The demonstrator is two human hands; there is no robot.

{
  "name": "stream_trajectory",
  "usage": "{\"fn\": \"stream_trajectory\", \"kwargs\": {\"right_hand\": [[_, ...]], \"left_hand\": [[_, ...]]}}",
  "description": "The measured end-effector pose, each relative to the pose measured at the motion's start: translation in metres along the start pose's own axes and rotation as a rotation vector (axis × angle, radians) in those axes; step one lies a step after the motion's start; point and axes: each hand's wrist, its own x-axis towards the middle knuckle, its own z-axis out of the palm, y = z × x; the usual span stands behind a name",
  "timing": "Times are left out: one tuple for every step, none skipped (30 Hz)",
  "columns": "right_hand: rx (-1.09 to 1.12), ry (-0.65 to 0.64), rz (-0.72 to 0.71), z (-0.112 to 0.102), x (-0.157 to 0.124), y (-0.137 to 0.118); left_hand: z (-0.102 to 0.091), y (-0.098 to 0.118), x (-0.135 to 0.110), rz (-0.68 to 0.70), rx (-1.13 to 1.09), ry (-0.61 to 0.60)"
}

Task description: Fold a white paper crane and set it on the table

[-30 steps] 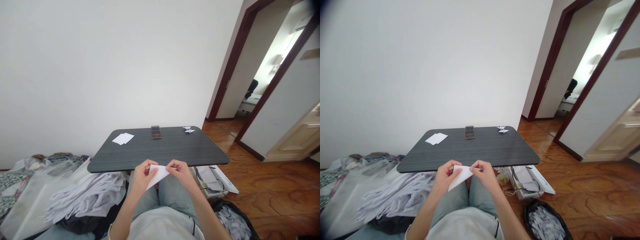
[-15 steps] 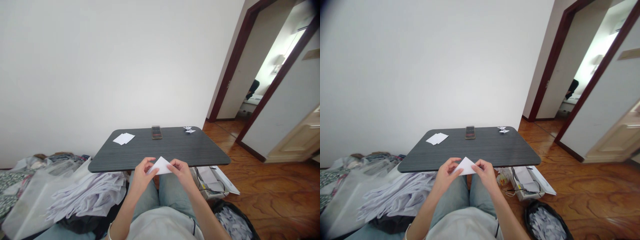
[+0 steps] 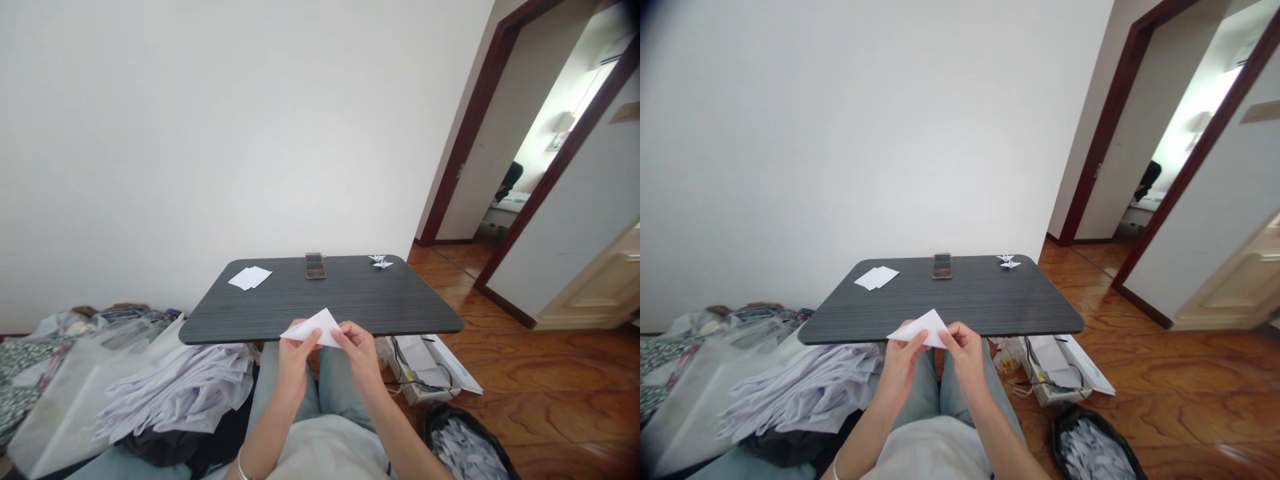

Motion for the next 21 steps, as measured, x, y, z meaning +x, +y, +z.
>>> {"fn": "stream_trajectory", "kwargs": {"right_hand": [[0.012, -0.012, 0.009, 0.001, 0.0, 0.0], [0.021, -0.02, 0.018, 0.002, -0.001, 0.001], [0.028, -0.027, 0.027, 0.002, -0.001, 0.001], [0.03, -0.035, 0.036, 0.003, -0.001, 0.002], [0.028, -0.044, 0.045, 0.003, -0.001, 0.003], [0.021, -0.059, 0.054, 0.002, 0.0, 0.005], [0.01, -0.077, 0.064, 0.001, 0.0, 0.006], [-0.006, -0.096, 0.073, 0.0, 0.001, 0.007], [-0.026, -0.112, 0.08, -0.001, 0.002, 0.008], [-0.048, -0.122, 0.082, -0.003, 0.003, 0.009], [-0.074, -0.126, 0.076, -0.005, 0.003, 0.009], [-0.099, -0.125, 0.063, -0.006, 0.004, 0.01], [-0.124, -0.12, 0.041, -0.008, 0.005, 0.01], [-0.146, -0.117, 0.018, -0.01, 0.006, 0.009], [-0.16, -0.113, -0.003, -0.012, 0.006, 0.009], [-0.168, -0.122, -0.017, -0.014, 0.007, 0.008], [-0.176, -0.139, -0.027, -0.015, 0.007, 0.008], [-0.184, -0.155, -0.032, -0.016, 0.008, 0.007], [-0.193, -0.172, -0.032, -0.017, 0.008, 0.006], [-0.2, -0.185, -0.03, -0.017, 0.008, 0.005], [-0.205, -0.192, -0.028, -0.018, 0.008, 0.005]], "left_hand": [[0.001, -0.002, 0.0, 0.011, -0.006, -0.003], [0.001, -0.004, 0.0, 0.023, -0.006, -0.001], [0.002, -0.005, 0.0, 0.035, 0.002, 0.008], [0.002, -0.006, 0.0, 0.046, 0.018, 0.023], [0.002, -0.005, 0.001, 0.053, 0.042, 0.037], [0.002, -0.004, 0.001, 0.06, 0.072, 0.049], [0.001, -0.003, 0.001, 0.065, 0.103, 0.058], [0.001, 0.0, 0.001, 0.068, 0.135, 0.06], [0.001, 0.002, 0.001, 0.07, 0.166, 0.057], [0.0, 0.004, 0.002, 0.071, 0.197, 0.046], [-0.001, 0.006, 0.002, 0.069, 0.23, 0.021], [-0.003, 0.006, 0.003, 0.064, 0.263, -0.01], [-0.004, 0.007, 0.005, 0.059, 0.296, -0.049], [-0.007, 0.006, 0.006, 0.041, 0.33, -0.098], [-0.009, 0.005, 0.008, 0.028, 0.36, -0.131], [-0.011, 0.003, 0.009, 0.018, 0.388, -0.162], [-0.012, 0.001, 0.011, 0.007, 0.408, -0.193], [-0.013, 0.0, 0.012, 0.0, 0.421, -0.215], [-0.014, -0.001, 0.012, -0.007, 0.425, -0.235], [-0.014, -0.001, 0.012, -0.012, 0.421, -0.25], [-0.014, -0.001, 0.012, -0.014, 0.41, -0.258]]}}
